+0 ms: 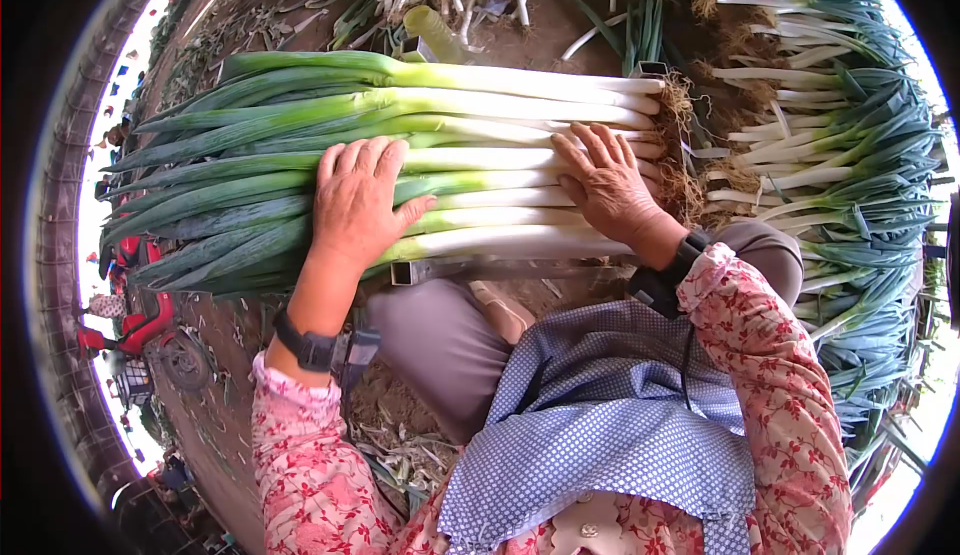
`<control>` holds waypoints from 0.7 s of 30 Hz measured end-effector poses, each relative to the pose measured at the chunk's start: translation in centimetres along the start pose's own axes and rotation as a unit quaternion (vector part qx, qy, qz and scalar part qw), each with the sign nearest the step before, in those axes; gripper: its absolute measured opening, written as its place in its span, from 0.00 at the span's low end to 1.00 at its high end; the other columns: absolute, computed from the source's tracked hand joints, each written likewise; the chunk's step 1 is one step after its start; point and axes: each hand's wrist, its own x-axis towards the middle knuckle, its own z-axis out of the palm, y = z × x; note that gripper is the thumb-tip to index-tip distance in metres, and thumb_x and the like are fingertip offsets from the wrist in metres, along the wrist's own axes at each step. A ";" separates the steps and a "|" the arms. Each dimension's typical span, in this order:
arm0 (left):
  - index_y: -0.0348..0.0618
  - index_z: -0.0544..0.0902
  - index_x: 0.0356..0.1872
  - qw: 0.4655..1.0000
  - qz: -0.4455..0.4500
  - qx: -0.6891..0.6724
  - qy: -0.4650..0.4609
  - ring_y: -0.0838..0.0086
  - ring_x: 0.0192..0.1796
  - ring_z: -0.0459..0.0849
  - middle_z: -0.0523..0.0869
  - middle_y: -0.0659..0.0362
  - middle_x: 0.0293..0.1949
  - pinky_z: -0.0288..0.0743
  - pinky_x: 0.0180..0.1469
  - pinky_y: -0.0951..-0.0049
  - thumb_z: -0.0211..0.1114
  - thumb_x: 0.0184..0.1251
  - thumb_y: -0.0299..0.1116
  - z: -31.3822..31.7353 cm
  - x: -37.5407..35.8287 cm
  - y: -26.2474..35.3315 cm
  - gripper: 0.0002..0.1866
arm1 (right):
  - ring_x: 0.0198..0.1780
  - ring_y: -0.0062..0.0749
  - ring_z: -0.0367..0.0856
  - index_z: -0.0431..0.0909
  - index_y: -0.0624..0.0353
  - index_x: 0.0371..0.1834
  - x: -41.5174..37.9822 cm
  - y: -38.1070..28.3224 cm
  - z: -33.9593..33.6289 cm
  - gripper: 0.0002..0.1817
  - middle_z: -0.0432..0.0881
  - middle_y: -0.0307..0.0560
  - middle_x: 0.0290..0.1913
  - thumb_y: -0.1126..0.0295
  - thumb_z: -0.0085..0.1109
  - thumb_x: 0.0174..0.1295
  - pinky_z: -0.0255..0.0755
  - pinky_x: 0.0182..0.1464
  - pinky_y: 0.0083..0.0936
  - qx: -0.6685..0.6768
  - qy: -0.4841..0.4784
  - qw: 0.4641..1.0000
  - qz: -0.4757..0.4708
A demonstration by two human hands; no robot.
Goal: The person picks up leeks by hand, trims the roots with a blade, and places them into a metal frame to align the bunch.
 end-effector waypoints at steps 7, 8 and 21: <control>0.41 0.76 0.51 0.999 -0.016 -0.014 0.029 0.58 0.54 0.73 0.77 0.54 0.50 0.61 0.60 0.58 0.65 0.53 0.54 1.0 -0.3 0.2 0.31 | 0.71 0.50 0.50 0.58 0.51 0.69 -1.1 -0.3 -0.5 0.30 0.58 0.52 0.70 0.56 0.49 0.64 0.43 0.71 0.48 0.030 -0.035 0.999 0.021; 0.41 0.76 0.51 0.999 -0.019 -0.015 0.030 0.58 0.54 0.73 0.77 0.54 0.50 0.61 0.60 0.58 0.65 0.52 0.54 1.1 -0.5 0.4 0.31 | 0.72 0.50 0.50 0.58 0.51 0.69 -1.2 -0.3 -0.3 0.30 0.58 0.52 0.70 0.56 0.49 0.64 0.43 0.71 0.48 0.031 -0.033 0.999 0.016; 0.42 0.75 0.52 0.999 -0.020 0.013 0.039 0.58 0.57 0.72 0.77 0.53 0.51 0.58 0.64 0.57 0.66 0.53 0.51 1.7 -0.3 0.8 0.29 | 0.53 0.40 0.78 0.69 0.60 0.61 -3.3 2.7 -19.5 0.27 0.77 0.54 0.53 0.50 0.43 0.70 0.71 0.57 0.37 0.449 0.058 0.869 0.197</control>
